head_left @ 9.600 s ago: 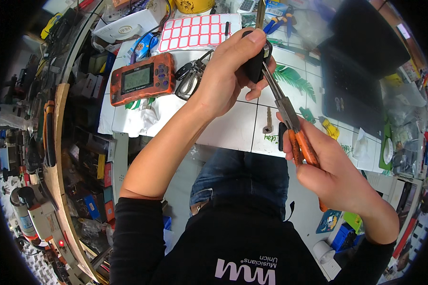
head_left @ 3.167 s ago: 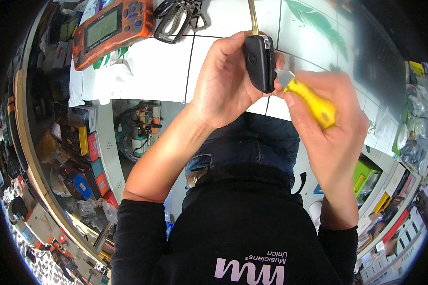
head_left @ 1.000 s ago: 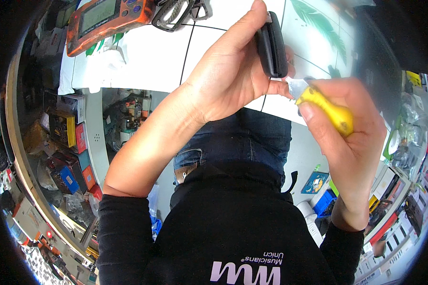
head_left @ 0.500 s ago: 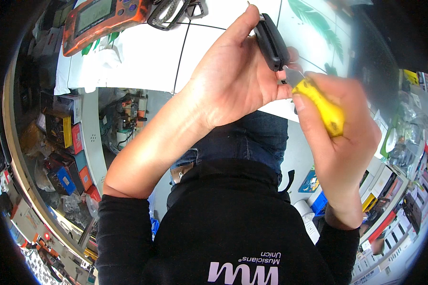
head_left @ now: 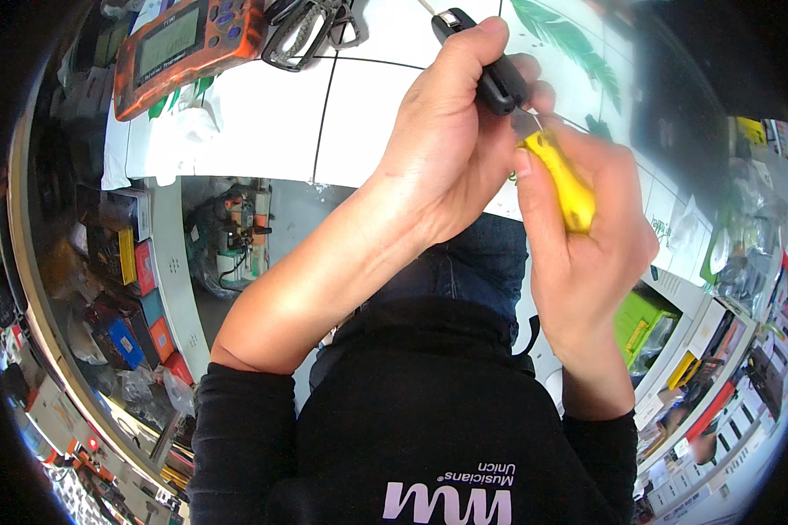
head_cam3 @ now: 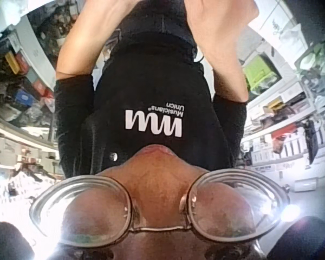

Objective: The person disassembles a car key fob using a yellow screwdriver and pliers, removes the battery, and reassembles the fob. The person handles multiple key fobs and tools on a cluttered workbench.

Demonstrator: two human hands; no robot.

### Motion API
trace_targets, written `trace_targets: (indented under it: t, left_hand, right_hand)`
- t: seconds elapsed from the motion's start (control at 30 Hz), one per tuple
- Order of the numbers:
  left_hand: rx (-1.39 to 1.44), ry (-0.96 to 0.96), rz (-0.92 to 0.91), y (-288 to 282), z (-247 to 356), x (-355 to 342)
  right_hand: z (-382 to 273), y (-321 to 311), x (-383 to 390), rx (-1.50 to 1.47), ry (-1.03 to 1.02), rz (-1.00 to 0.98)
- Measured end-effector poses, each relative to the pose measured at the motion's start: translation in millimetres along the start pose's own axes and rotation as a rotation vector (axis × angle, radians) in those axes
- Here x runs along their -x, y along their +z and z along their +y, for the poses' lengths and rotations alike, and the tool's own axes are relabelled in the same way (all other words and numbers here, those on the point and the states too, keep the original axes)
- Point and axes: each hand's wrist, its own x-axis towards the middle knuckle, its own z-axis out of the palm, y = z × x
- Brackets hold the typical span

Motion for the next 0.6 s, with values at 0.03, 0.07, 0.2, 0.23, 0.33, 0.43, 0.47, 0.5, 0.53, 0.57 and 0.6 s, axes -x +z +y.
trace_targets:
  t: [0.03, 0.07, 0.2, 0.23, 0.33, 0.43, 0.47, 0.5, 0.53, 0.57, 0.6]
  left_hand:
    - [-0.041, 0.01, 0.004, 1, 2, 2]
    - [-0.03, 0.017, -0.001, 4, 4, 5]
    - [0.103, 0.015, -0.027, 18, 15, 17]
    - [0.109, 0.004, -0.019, 20, 16, 18]
    - [0.073, -0.062, -0.034, 17, 19, 16]
    - [0.052, -0.109, -0.032, 19, 23, 16]
    - [0.048, -0.124, -0.029, 20, 25, 17]
    - [0.045, -0.145, -0.028, 21, 27, 16]
    - [0.035, -0.156, -0.026, 20, 29, 16]
    - [0.028, -0.166, -0.024, 21, 31, 15]
    - [0.016, -0.17, -0.022, 22, 32, 15]
  right_hand:
    - [-2, 1, 1, -0.031, 0.062, -0.017]
    - [-3, 2, 1, -0.062, 0.125, -0.034]
    - [-7, 2, 2, -0.15, 0.201, -0.048]
    - [-8, 2, 1, -0.158, 0.208, -0.052]
    - [-10, 4, 1, -0.256, 0.228, -0.013]
    - [-10, 2, -1, -0.167, 0.114, 0.039]
    - [-10, -1, -2, -0.1, 0.053, 0.054]
    - [-9, -7, -3, -0.073, 0.027, 0.056]
    - [-8, -14, -4, -0.048, 0.0, 0.06]
    - [-8, -21, -5, -0.023, -0.027, 0.064]
    - [-6, -22, -6, -0.02, -0.033, 0.052]
